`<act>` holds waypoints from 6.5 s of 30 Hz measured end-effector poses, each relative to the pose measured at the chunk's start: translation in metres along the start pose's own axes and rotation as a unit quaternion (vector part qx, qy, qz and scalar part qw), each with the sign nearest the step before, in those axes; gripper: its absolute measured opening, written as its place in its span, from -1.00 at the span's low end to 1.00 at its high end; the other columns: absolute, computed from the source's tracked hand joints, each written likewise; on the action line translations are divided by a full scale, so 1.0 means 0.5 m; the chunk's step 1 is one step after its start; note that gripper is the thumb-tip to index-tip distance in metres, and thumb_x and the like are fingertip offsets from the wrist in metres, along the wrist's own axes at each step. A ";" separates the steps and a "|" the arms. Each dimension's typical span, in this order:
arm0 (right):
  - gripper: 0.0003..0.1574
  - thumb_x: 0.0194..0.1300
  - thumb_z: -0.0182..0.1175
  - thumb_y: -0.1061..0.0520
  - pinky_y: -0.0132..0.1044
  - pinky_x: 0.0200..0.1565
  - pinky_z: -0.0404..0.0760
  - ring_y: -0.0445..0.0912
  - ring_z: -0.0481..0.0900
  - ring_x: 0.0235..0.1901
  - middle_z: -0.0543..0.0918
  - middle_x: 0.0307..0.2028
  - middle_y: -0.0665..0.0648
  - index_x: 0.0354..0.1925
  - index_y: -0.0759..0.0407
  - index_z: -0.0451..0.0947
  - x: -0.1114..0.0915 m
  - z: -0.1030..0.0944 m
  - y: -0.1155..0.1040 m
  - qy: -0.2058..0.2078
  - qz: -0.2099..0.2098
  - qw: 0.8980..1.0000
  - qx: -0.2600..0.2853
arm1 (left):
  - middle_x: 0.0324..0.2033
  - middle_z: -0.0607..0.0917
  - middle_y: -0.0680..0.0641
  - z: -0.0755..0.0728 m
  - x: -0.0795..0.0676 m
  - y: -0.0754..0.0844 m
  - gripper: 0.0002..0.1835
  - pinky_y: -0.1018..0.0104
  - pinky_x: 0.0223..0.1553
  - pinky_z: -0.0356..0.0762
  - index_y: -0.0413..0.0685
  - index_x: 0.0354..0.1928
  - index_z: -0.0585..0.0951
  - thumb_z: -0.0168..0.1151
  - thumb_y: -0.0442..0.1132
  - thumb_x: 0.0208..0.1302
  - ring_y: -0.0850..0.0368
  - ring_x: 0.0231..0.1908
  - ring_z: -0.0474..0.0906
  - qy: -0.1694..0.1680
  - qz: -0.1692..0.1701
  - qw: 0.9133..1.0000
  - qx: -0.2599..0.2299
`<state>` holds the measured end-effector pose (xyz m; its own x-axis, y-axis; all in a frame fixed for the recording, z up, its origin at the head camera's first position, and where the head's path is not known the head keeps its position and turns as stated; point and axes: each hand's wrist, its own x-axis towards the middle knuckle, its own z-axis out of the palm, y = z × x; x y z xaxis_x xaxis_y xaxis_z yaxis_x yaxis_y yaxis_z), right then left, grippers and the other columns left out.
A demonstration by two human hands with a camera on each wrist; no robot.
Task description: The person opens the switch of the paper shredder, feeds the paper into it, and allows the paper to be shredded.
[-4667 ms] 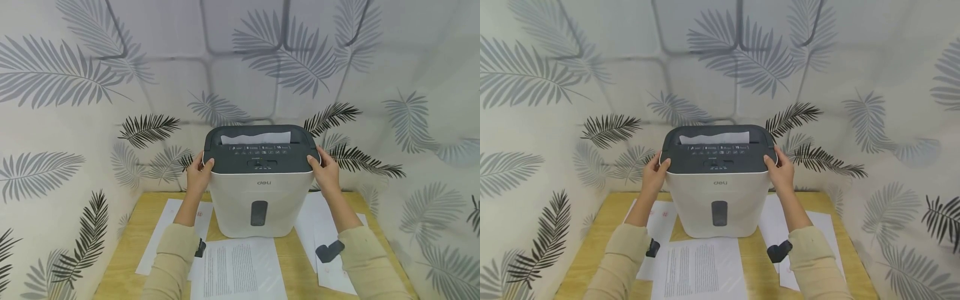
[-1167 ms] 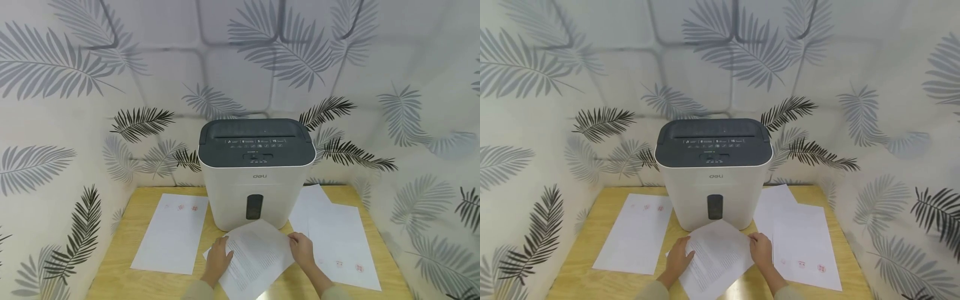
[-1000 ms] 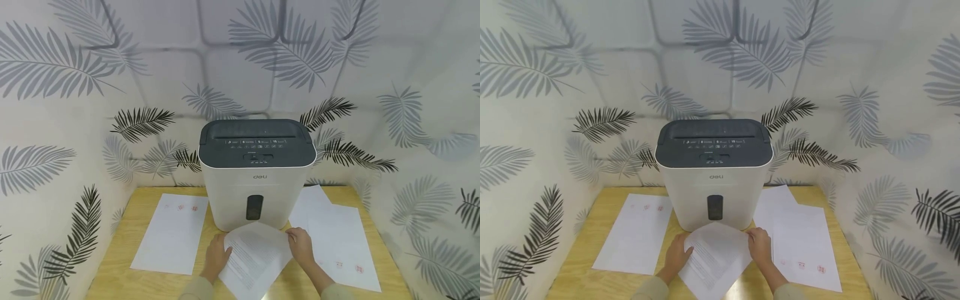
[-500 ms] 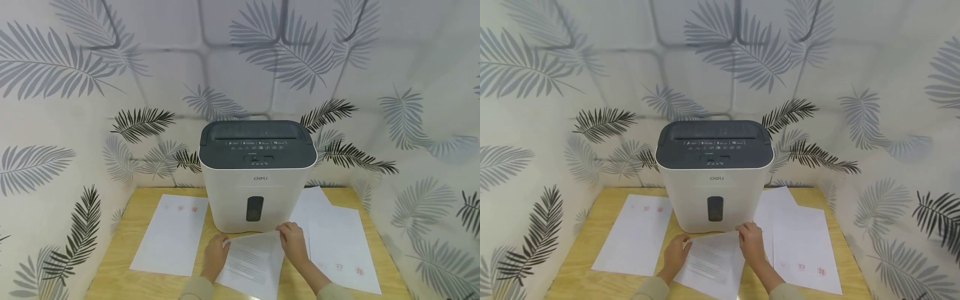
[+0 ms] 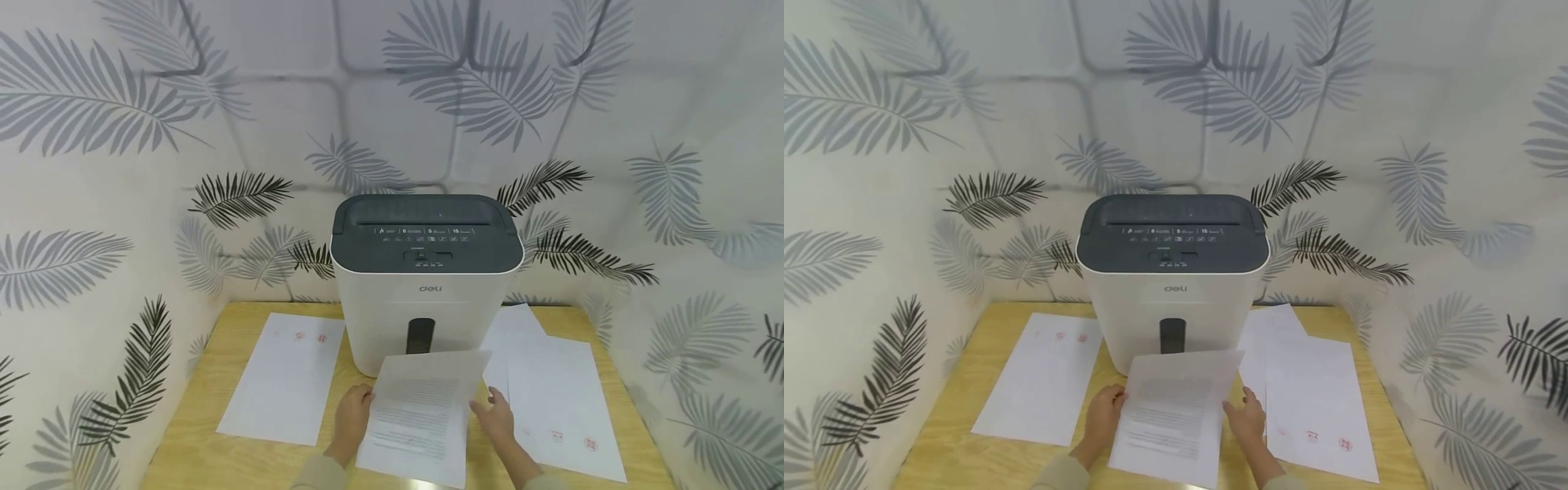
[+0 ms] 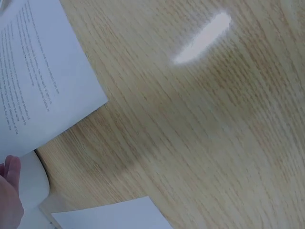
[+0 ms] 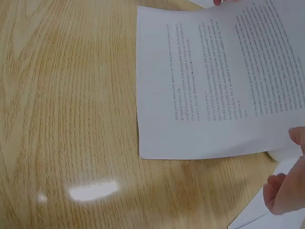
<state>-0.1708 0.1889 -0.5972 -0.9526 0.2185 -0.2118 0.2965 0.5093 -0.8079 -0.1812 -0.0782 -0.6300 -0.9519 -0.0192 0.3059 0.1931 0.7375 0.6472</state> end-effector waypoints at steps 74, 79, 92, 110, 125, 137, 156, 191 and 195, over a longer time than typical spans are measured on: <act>-0.87 0.11 0.25 0.37 -0.50 -0.45 0.55 -0.18 0.50 -0.51 0.62 -0.49 0.01 -0.49 0.18 0.62 -0.030 -0.374 -0.552 0.114 -0.249 0.852 0.447 | -0.44 0.60 -0.35 -0.414 0.317 0.407 -0.43 0.62 -0.45 0.48 -0.45 -0.30 0.54 0.12 0.09 0.26 0.50 -0.53 0.44 0.175 0.188 0.914 -0.314; -0.87 0.10 0.25 0.37 -0.48 -0.41 0.56 -0.18 0.52 -0.50 0.63 -0.50 0.01 -0.49 0.17 0.64 -0.022 -0.383 -0.586 0.120 -0.283 0.835 0.455 | -0.44 0.57 -0.35 -0.438 0.341 0.432 -0.21 0.62 -0.46 0.50 -0.49 -0.30 0.53 0.05 0.31 0.14 0.50 -0.52 0.45 0.198 0.203 0.901 -0.328; -0.70 0.10 0.18 0.49 -0.47 -0.34 0.60 -0.21 0.54 -0.56 0.62 -0.57 -0.02 -0.55 0.15 0.62 0.015 -0.377 -0.617 0.131 -0.386 0.786 0.464 | -0.41 0.60 -0.34 -0.436 0.382 0.441 -0.09 0.62 -0.36 0.46 -0.48 -0.31 0.54 -0.01 0.44 0.07 0.51 -0.43 0.44 0.257 0.212 0.886 -0.324; -0.60 0.17 0.09 0.46 -0.51 -0.20 0.57 -0.31 0.61 -0.37 0.67 -0.46 -0.20 -0.43 -0.06 0.59 0.086 -0.325 -0.570 0.147 -0.346 0.845 0.381 | -0.32 0.66 -0.32 -0.388 0.410 0.378 -0.76 0.64 -0.28 0.45 -0.41 -0.24 0.56 0.19 -0.30 0.17 -0.11 -0.31 0.58 0.231 0.147 0.920 -0.280; -0.76 0.29 0.06 0.32 -0.47 -0.06 0.53 -0.32 0.59 -0.23 0.63 -0.38 -0.29 -0.29 -0.02 0.55 0.085 -0.328 -0.567 0.148 -0.324 0.873 0.334 | -0.28 0.66 -0.31 -0.387 0.423 0.381 -0.82 0.54 -0.23 0.49 -0.39 -0.21 0.57 0.13 -0.38 0.22 -0.13 -0.25 0.60 0.244 0.161 0.917 -0.270; -0.63 0.23 0.10 0.39 -0.52 -0.16 0.56 -0.34 0.61 -0.33 0.65 -0.43 -0.24 -0.39 -0.11 0.57 0.091 -0.334 -0.574 0.145 -0.343 0.857 0.357 | -0.30 0.67 -0.31 -0.391 0.417 0.384 -0.73 0.56 -0.27 0.49 -0.39 -0.23 0.57 0.10 -0.25 0.23 -0.13 -0.29 0.61 0.244 0.173 0.919 -0.258; -0.79 0.27 0.13 0.19 -0.38 0.00 0.57 -0.36 0.59 -0.27 0.58 -0.38 -0.28 -0.14 0.18 0.58 0.080 -0.339 -0.589 0.171 -0.266 0.914 0.254 | -0.32 0.67 -0.31 -0.395 0.416 0.393 -0.80 0.59 -0.30 0.45 -0.39 -0.23 0.58 0.10 -0.33 0.29 -0.12 -0.31 0.61 0.248 0.165 0.921 -0.251; -0.83 0.20 0.19 0.31 -0.61 -0.35 0.57 -0.40 0.56 -0.48 0.57 -0.53 -0.29 -0.24 0.41 0.62 0.104 -0.331 -0.597 0.172 -0.294 0.901 0.270 | -0.44 0.64 -0.35 -0.376 0.435 0.371 0.01 0.64 -0.38 0.41 -0.42 -0.26 0.58 -0.16 0.55 0.01 -0.17 -0.45 0.56 0.257 0.149 0.913 -0.281; -0.71 0.24 0.16 0.28 -0.64 -0.32 0.55 -0.42 0.54 -0.46 0.54 -0.51 -0.31 -0.13 0.50 0.56 0.105 -0.326 -0.586 0.171 -0.280 0.912 0.247 | -0.41 0.67 -0.34 -0.370 0.434 0.365 -0.13 0.47 -0.35 0.53 -0.42 -0.28 0.59 -0.10 0.42 0.16 -0.14 -0.43 0.59 0.251 0.147 0.921 -0.258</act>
<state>-0.2963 0.1869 -0.2820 -0.8433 0.3293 0.4248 -0.3768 0.2013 -0.9041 -0.3086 -0.0727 -0.3164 -0.6358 -0.2755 0.7210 0.6350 0.3445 0.6915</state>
